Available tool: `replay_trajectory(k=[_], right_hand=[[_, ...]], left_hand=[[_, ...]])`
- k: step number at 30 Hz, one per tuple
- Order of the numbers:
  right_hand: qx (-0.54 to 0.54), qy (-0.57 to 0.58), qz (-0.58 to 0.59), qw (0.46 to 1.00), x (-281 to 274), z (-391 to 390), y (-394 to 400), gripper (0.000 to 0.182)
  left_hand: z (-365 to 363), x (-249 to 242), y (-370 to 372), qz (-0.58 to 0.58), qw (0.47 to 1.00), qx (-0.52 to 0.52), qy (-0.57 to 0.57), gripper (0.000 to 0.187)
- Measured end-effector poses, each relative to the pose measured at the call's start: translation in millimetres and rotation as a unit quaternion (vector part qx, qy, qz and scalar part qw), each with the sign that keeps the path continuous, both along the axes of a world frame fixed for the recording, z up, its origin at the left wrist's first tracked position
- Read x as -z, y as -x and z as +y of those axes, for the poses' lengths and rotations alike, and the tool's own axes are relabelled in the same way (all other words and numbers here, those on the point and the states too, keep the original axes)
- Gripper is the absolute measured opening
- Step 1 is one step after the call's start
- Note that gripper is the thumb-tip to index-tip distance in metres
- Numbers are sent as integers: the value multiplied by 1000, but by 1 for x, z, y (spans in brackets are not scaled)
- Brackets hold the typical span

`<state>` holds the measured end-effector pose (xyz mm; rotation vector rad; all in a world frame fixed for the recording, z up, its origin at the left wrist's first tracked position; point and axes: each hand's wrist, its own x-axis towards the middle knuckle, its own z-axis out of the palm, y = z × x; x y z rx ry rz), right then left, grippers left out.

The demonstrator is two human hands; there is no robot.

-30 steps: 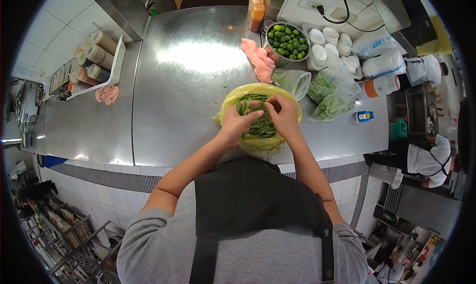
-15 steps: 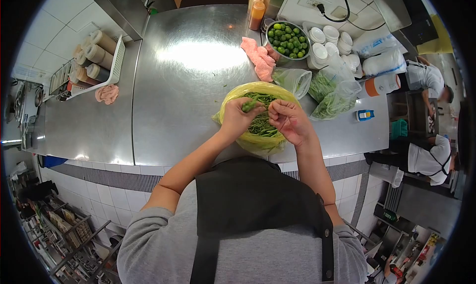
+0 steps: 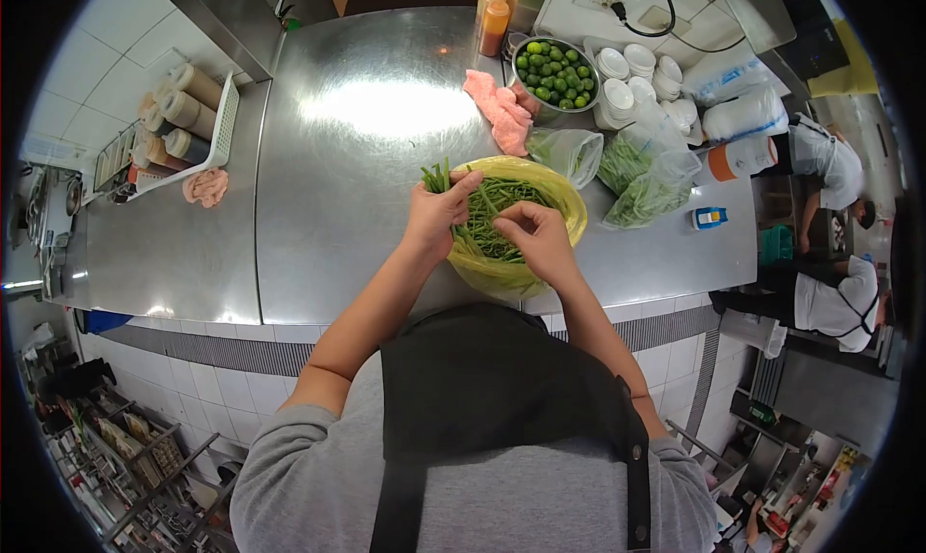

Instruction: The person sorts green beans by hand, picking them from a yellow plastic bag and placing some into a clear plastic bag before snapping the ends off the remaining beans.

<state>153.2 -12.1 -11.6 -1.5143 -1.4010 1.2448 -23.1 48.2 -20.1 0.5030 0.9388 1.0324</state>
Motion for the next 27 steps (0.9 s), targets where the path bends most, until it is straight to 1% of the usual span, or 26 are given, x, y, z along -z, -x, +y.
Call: replay_trajectory(k=[2, 3, 5, 6, 8, 9, 11, 12, 14, 15, 16, 17, 18, 19, 20, 21, 23, 24, 25, 26, 27], right_hand=[[43, -11, -18, 999, 6, 0, 1, 17], [43, -11, -17, 999, 5, 0, 3, 17], [41, -65, -21, 997, 1, -1, 6, 11], [41, -65, -22, 997, 0, -2, 6, 11], [13, -45, -71, 996, -2, -4, 7, 18], [14, -45, -71, 996, -2, -5, 9, 18], [13, 7, -122, 992, -2, -6, 12, 20], [13, 7, -122, 992, 1, -6, 11, 20], [6, 10, -186, 983, 10, -5, 7, 22], [5, 10, -186, 983, 8, -2, 4, 22], [-7, 41, -219, 975, 4, 3, 0, 21], [-17, 72, -253, 965, 2, 8, -5, 20], [-15, 72, -253, 965, 10, 13, -11, 20], [5, -28, -282, 959, 24, 19, -17, 17], [24, -128, -307, 943, 37, 25, -23, 15], [22, -155, -293, 943, 44, 32, -28, 18], [15, -177, -290, 941, 50, 45, -32, 20], [8, -198, -286, 937, 53, 51, -32, 22], [6, -199, -285, 938, 59, 55, -31, 22], [-4, -174, -301, 938, 65, 59, -30, 22], [-13, -150, -317, 936, 65, 62, -29, 23]], left_hand=[[-2, -1, -1, 6, 1000, -23, 10, 17], [-2, -1, 1, 6, 1000, -24, 10, 17], [-4, 0, 4, 44, 998, 9, -43, 16], [-5, -2, 4, 43, 998, 9, -43, 16], [-8, -7, 3, 143, 981, 48, -120, 16], [-9, -8, 1, 143, 981, 49, -120, 16], [-12, -10, -3, 149, 965, 47, -208, 15], [-13, -13, -3, 149, 965, 47, -208, 15], [-12, -21, -2, 71, 985, 56, -144, 19], [-11, -18, -1, 71, 985, 55, -144, 19], [-7, -14, 1, -26, 996, 50, -73, 22], [-6, -9, 2, -122, 991, 46, 0, 26], [-6, -4, 2, -123, 991, 48, 0, 26], [-8, -1, 3, -181, 980, 63, 59, 26], [-10, 2, 4, -237, 961, 76, 117, 26], [-16, 0, 3, -236, 962, 77, 117, 26], [-34, -8, -3, -162, 969, 128, 133, 25], [-41, -11, -6, -161, 970, 125, 133, 25], [-47, -13, -10, -122, 973, 131, 143, 25], [-51, -14, -12, -83, 975, 136, 154, 26], [-52, -12, -11, -69, 977, 135, 153, 23]])
